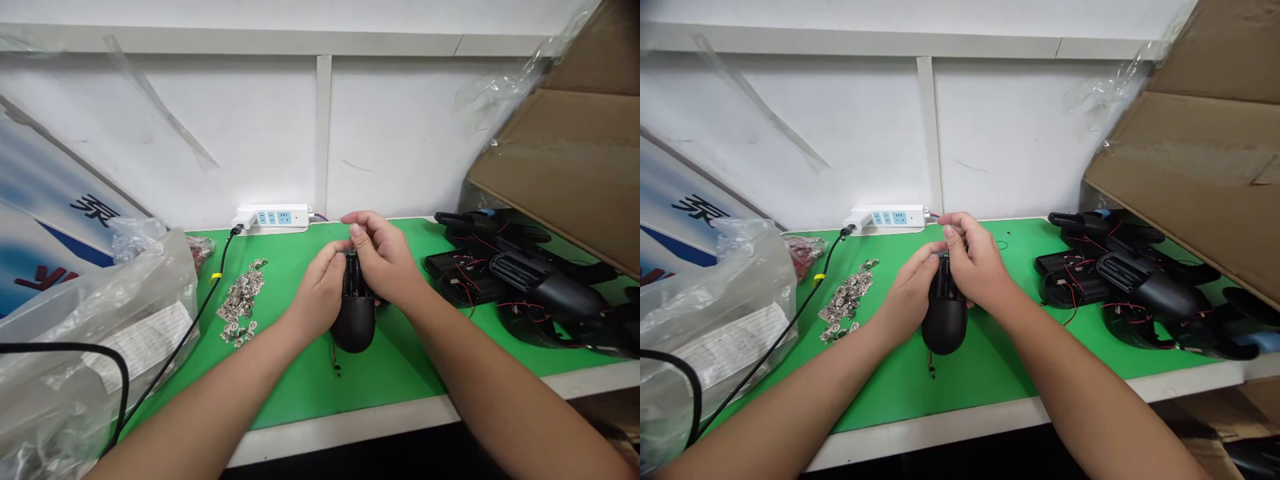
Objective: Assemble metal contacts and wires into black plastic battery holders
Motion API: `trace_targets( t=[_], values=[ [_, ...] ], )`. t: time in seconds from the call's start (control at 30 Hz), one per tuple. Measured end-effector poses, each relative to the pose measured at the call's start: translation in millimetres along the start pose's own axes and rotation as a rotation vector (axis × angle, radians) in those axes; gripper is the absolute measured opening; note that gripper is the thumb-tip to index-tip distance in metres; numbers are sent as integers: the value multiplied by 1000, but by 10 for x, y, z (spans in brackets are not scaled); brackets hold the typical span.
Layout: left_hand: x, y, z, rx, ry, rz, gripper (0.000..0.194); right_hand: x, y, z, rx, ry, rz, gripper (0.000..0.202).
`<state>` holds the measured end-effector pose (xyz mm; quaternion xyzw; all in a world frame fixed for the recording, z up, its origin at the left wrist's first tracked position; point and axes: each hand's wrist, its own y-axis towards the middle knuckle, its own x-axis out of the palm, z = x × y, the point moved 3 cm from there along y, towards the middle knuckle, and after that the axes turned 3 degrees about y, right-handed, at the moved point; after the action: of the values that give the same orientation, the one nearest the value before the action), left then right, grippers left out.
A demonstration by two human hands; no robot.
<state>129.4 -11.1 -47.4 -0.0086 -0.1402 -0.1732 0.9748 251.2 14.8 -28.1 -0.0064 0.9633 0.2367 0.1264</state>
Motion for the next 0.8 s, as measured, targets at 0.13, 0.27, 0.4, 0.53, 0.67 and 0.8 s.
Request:
trace_targets(
  t=[0.13, 0.27, 0.4, 0.53, 0.67, 0.8],
  values=[
    [-34, 37, -49, 3, 0, -2, 31, -9, 4, 9, -81, -216, 6, 25],
    [-48, 58, -87, 7, 1, -3, 30, 11, 20, 32, -136, -210, -83, 22],
    [-50, 67, -111, 6, 11, -4, 37, 32, 36, 68, -140, -139, -111, 19],
    [-78, 75, -120, -3, -1, 50, 33, 14, 45, 70, -29, -22, -110, 40],
    [-122, 93, -93, 57, -1, 91, 27, -19, 39, 25, -43, -46, -118, 32],
    [-165, 111, -98, 46, 50, 94, 31, -30, 45, 31, -151, -65, -85, 22]
  ],
)
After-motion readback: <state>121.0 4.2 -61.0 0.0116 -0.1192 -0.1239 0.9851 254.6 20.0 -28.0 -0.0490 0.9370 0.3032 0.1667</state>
